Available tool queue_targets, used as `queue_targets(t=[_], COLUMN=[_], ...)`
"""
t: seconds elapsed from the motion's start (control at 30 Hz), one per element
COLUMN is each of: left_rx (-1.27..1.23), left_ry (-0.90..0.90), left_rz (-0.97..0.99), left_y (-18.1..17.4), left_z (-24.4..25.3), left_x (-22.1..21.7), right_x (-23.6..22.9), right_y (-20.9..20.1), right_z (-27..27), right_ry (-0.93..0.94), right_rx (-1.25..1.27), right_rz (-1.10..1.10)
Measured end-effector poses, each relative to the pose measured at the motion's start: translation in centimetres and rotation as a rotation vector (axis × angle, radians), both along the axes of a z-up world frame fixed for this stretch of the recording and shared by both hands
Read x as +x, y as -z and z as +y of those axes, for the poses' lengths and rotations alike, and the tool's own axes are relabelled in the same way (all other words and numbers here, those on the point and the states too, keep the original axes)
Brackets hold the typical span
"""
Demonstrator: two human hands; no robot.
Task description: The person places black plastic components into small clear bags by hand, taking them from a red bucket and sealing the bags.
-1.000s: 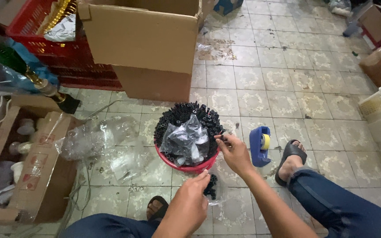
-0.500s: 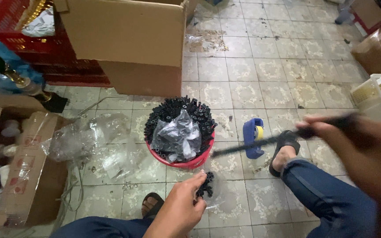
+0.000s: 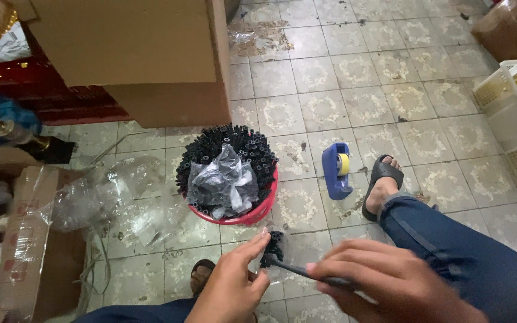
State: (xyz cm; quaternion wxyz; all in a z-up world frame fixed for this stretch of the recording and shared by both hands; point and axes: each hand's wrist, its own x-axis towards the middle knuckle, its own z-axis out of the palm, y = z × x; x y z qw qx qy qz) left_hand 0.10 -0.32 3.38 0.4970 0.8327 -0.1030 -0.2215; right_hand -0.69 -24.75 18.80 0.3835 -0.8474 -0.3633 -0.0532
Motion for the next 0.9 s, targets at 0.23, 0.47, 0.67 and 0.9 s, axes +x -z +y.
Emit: queue_targets(t=[0.23,0.47,0.67,0.9], left_rx=[-0.048,-0.044,-0.049,-0.075], left_ry=[0.052,0.052,0.033,0.044], left_rz=[-0.023,-0.006,-0.05,-0.07], left_y=[0.1,-0.5,0.0,0.7], left_z=[0.1,0.4,0.4,0.3], left_x=[-0.3,-0.3,-0.4,-0.5], right_x=[0.6,1.3,1.1,1.3], right_y=[4.6,4.4,3.3,6.6], right_z=[2.3,2.3,2.2,2.0], right_ry=[-0.069,-0.115,-0.111,-0.128], right_rx=[0.005,-0.016,-0.007,-0.067], right_rz=[0.053,0.036,0.006,0.113])
